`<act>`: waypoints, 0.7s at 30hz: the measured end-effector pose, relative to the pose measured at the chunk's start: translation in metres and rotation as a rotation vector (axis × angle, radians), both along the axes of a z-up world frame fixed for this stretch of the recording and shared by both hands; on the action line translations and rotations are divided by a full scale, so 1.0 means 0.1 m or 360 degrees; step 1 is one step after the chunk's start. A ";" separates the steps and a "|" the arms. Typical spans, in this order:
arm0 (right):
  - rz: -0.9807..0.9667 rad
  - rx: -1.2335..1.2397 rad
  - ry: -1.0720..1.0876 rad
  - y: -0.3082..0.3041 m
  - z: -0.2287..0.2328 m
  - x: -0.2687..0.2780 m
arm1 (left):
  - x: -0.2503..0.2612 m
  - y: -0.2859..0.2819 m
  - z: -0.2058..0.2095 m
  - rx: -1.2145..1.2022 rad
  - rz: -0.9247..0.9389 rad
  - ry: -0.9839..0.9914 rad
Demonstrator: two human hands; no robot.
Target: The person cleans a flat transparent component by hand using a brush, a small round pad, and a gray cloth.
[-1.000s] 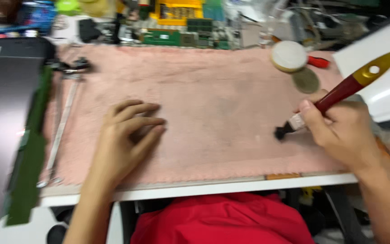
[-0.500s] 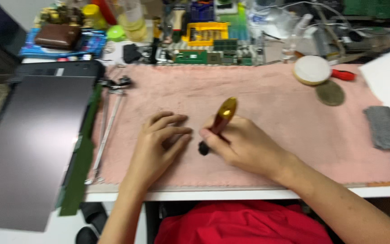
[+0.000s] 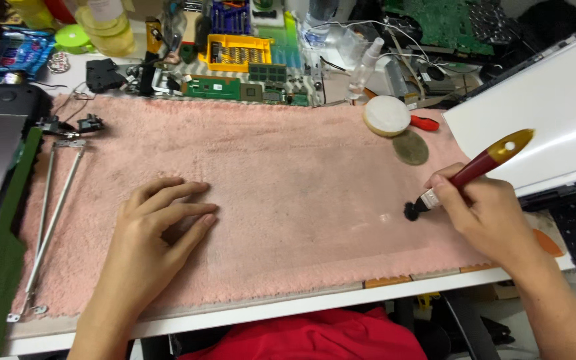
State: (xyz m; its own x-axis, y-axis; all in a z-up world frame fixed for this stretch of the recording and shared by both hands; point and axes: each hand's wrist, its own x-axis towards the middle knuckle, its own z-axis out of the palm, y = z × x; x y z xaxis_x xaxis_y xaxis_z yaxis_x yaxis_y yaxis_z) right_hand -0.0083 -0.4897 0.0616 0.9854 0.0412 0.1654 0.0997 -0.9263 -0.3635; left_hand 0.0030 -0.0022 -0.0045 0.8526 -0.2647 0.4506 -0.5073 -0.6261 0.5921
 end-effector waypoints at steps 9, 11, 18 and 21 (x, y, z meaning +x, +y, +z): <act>0.0460 0.0460 0.0225 1.58 -0.08 0.36 | -0.02 0.02 0.05 0.0017 0.0027 0.0070; 0.0557 0.0534 0.0300 2.03 -0.07 0.42 | -0.04 0.02 0.09 0.0070 0.0041 0.0095; 0.1127 0.0912 -0.0011 2.74 -0.09 0.55 | -0.07 0.01 0.13 0.0159 0.0086 0.0203; 0.1040 0.0831 0.0084 2.50 -0.02 0.58 | -0.06 0.02 0.10 0.0163 0.0070 0.0167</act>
State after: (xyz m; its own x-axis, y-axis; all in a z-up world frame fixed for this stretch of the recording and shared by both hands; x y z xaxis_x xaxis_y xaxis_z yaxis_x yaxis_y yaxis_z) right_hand 0.0492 -0.2392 0.0594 0.7967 0.5375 0.2763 0.5290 -0.3990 -0.7490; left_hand -0.0028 -0.0006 0.0050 0.9054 -0.2663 0.3307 -0.4167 -0.7062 0.5724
